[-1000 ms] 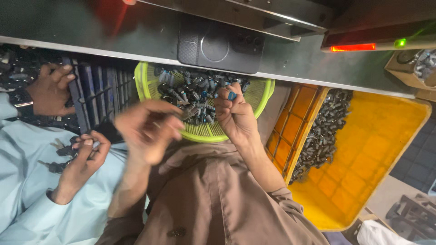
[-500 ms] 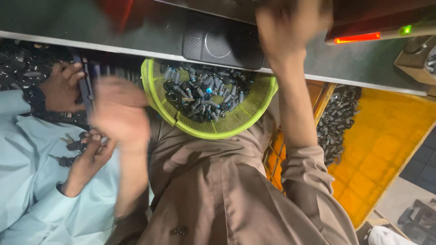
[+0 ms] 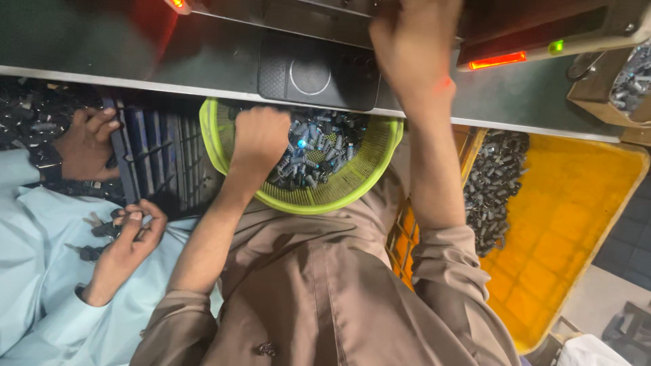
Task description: The person repeatedly picks small cylindrical components from a green basket, inserts them into a machine slot, and returns them to the basket. The person handles the components one at a time and maintains a steady rhythm throughout the clip.
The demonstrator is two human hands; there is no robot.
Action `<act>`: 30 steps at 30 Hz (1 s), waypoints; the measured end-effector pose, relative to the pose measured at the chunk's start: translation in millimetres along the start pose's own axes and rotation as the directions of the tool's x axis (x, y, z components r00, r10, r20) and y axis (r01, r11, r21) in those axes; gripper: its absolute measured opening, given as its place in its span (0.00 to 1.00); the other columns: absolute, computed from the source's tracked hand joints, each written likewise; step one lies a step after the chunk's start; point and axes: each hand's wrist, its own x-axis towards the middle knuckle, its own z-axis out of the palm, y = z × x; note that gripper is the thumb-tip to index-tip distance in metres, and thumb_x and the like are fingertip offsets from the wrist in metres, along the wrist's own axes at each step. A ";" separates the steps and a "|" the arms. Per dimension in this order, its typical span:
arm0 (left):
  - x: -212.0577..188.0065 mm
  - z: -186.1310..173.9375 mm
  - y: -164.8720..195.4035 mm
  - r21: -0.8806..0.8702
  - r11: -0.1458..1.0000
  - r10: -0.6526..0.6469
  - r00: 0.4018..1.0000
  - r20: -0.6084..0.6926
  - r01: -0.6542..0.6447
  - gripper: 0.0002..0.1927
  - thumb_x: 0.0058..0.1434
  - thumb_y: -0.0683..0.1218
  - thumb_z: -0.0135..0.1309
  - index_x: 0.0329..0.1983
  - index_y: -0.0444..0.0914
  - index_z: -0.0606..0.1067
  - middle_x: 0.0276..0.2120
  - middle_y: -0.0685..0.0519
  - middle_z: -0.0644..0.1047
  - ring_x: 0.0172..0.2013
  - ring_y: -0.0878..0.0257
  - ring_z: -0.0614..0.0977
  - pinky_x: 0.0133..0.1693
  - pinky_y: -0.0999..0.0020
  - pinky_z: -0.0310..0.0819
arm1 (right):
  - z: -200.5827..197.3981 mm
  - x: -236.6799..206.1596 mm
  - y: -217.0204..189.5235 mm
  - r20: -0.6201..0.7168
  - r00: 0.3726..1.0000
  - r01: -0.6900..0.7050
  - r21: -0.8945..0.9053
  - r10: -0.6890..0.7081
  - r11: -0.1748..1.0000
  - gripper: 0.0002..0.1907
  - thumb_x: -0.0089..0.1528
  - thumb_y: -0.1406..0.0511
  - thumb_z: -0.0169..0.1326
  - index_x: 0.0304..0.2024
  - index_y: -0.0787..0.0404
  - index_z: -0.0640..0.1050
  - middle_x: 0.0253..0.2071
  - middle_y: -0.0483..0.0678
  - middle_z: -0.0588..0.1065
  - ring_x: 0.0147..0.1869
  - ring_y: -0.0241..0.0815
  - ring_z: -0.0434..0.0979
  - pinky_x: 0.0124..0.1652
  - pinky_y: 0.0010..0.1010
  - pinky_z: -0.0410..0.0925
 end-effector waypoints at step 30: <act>-58.4 -74.9 41.7 -0.934 0.335 -0.132 0.976 -0.173 -0.120 0.06 0.61 0.41 0.58 0.38 0.33 0.75 0.30 0.54 0.79 0.33 0.68 0.83 0.39 0.72 0.76 | 6.9 -156.6 -126.0 0.282 0.756 -0.501 0.830 0.590 0.245 0.27 0.61 0.85 0.55 0.55 0.59 0.65 0.50 0.55 0.78 0.53 0.43 0.80 0.46 0.29 0.76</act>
